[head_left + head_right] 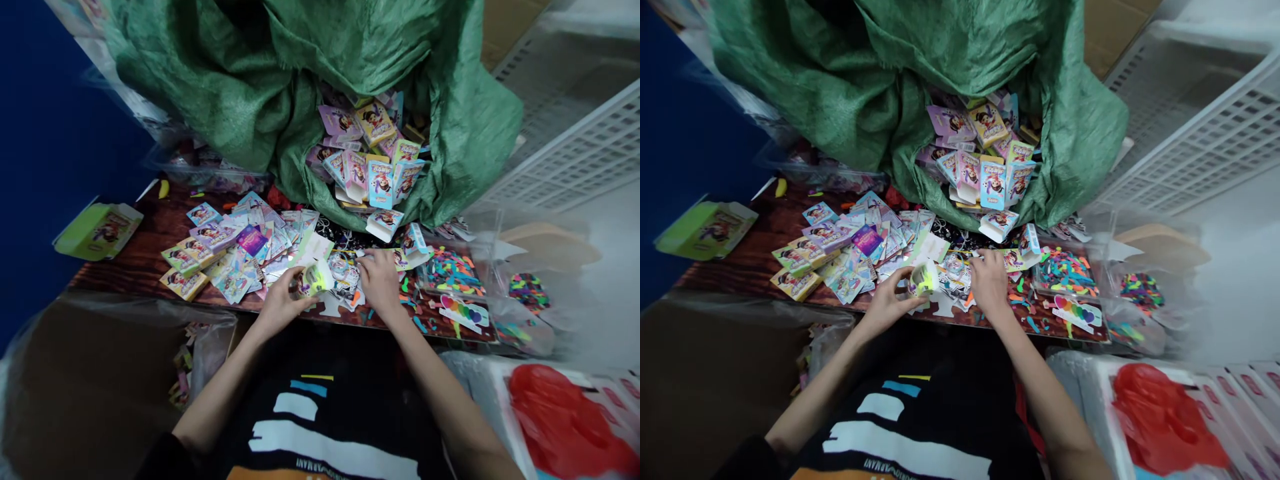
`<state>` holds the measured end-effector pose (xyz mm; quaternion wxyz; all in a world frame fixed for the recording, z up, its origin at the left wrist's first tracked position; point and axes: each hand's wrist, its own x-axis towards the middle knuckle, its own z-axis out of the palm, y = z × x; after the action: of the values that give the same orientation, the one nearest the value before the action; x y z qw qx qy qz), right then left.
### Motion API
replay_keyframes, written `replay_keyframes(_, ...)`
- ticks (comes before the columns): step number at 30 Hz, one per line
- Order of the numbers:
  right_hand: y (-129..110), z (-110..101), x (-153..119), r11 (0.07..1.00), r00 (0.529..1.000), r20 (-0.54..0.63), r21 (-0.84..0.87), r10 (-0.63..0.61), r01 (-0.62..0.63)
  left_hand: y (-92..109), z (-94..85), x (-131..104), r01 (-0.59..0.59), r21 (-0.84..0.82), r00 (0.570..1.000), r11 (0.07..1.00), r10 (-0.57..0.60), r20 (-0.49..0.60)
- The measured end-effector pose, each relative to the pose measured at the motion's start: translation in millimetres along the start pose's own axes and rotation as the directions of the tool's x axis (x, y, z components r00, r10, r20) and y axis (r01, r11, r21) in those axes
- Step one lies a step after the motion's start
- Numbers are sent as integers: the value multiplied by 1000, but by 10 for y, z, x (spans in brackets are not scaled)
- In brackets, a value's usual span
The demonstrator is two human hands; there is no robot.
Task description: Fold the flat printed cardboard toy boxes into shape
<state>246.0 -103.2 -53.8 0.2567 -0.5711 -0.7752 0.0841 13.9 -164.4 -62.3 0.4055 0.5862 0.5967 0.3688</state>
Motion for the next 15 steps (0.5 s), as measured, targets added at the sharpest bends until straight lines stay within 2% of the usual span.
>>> replay_keyframes(2, 127, 80, 53, 959, 999, 19, -279, -34, 38, 5, -23, -1, 51, -71, 999, 996, -51, -4)
replay_keyframes(5, 250, 145, 127, 904, 996, 72, -419, -61, 85, 3, -54, -2, 75, -129, 997, 989, -78, -23)
replay_keyframes(7, 287, 128, 155, 918, 997, 50, -388, -61, 76, -12, -76, -1, 67, -146, 996, 987, -74, -40)
replay_keyframes(11, 212, 76, 89, 976, 993, 17, -183, -120, 121, -59, -115, 2, 45, -125, 998, 991, -51, -46)
replay_keyframes(15, -33, 233, -114, 963, 951, 178, -44, -254, 266, -65, -120, -18, -30, -106, 999, 994, 29, -15)
